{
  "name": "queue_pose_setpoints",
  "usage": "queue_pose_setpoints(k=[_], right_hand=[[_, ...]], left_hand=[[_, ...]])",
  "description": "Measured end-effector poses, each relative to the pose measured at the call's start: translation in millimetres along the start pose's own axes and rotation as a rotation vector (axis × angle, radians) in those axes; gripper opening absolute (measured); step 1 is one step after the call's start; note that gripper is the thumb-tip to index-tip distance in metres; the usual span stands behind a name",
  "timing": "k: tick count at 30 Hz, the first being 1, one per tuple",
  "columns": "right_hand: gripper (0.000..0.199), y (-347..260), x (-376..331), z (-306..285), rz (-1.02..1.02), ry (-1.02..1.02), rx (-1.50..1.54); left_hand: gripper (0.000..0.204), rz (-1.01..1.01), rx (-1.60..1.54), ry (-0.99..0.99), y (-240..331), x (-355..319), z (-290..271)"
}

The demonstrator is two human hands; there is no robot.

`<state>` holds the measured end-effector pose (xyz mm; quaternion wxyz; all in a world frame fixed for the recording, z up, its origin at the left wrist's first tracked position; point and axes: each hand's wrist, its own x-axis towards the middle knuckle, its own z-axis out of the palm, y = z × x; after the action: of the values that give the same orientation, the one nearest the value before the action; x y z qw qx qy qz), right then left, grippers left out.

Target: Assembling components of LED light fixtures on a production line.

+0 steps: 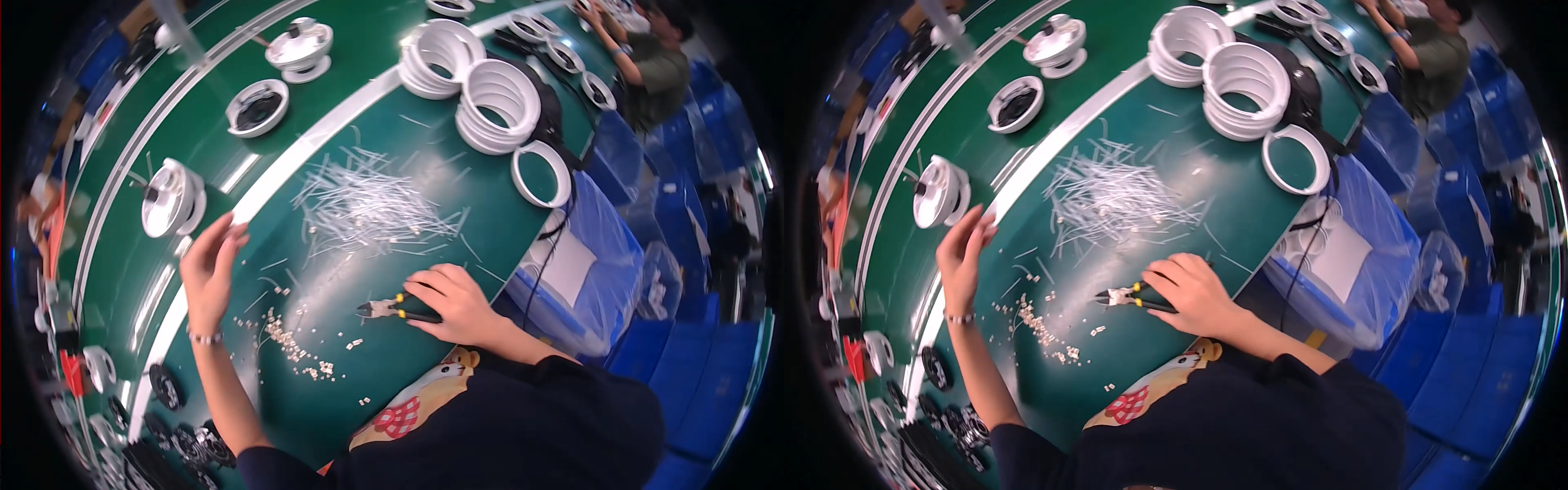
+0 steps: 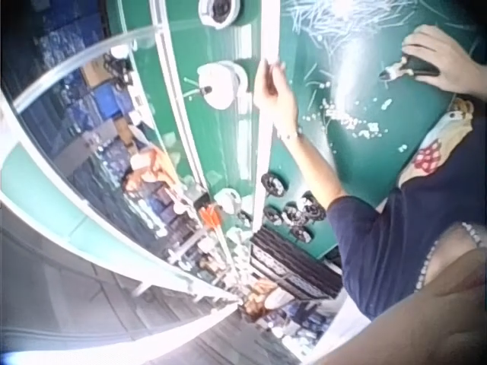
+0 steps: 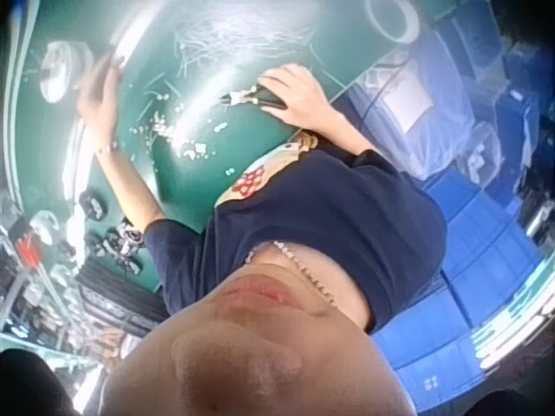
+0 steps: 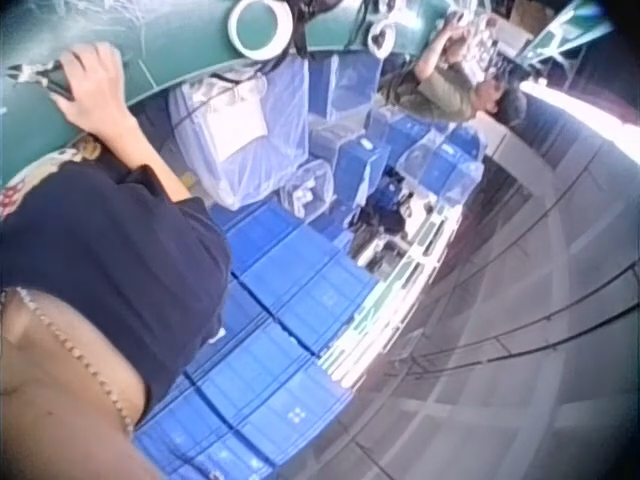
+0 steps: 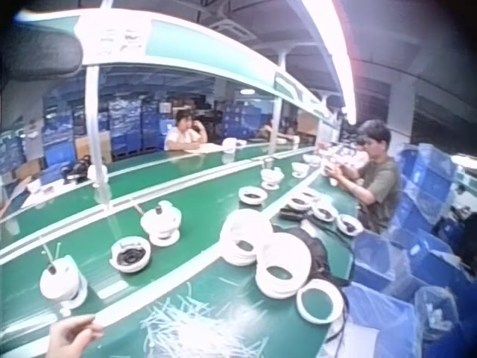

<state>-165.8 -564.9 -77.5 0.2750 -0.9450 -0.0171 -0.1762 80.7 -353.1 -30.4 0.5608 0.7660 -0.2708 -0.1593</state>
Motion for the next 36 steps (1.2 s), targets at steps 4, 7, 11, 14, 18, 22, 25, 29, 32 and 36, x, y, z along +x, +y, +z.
queue_pose_setpoints(k=[4, 7, 11, 14, 18, 22, 25, 29, 32, 36], right_hand=[[0.053, 13, -4, 14, 0.0, 0.011, 0.056], [0.057, 7, 9, 12, -0.036, -0.027, 0.056], [0.041, 30, 23, -38, 0.058, 0.302, -0.375], [0.034, 110, -5, -83, 0.221, 0.375, -0.753], [0.016, 145, -36, -89, 0.319, 0.184, -0.726], [0.019, 132, -22, -89, 0.506, 0.267, -0.631], [0.008, 72, 4, -84, 0.262, 0.404, -0.439], [0.01, 0, 21, -62, -0.296, 0.187, -0.218], [0.014, -34, 17, -24, -0.296, -0.126, 0.078], [0.022, -25, 18, -4, -0.221, -0.44, 0.151]], left_hand=[[0.03, 0.024, -0.018, 0.093, 2, -30, -1], [0.029, 0.02, 0.029, 0.192, -5, -63, -21], [0.025, -0.034, 0.301, 0.562, -25, -109, -78], [0.024, -0.116, 0.536, 0.901, -54, -165, -159], [0.033, -0.469, 1.072, 0.85, -81, -234, -229], [0.043, -0.548, 1.087, 0.751, -95, -242, -239], [0.056, -0.549, 1.091, 0.699, -110, -223, -256], [0.062, -0.87, 0.974, 0.563, -119, -190, -271], [0.055, -0.747, 0.914, 0.7, -108, -197, -261], [0.034, -0.469, 0.739, 0.979, -68, -187, -187]])
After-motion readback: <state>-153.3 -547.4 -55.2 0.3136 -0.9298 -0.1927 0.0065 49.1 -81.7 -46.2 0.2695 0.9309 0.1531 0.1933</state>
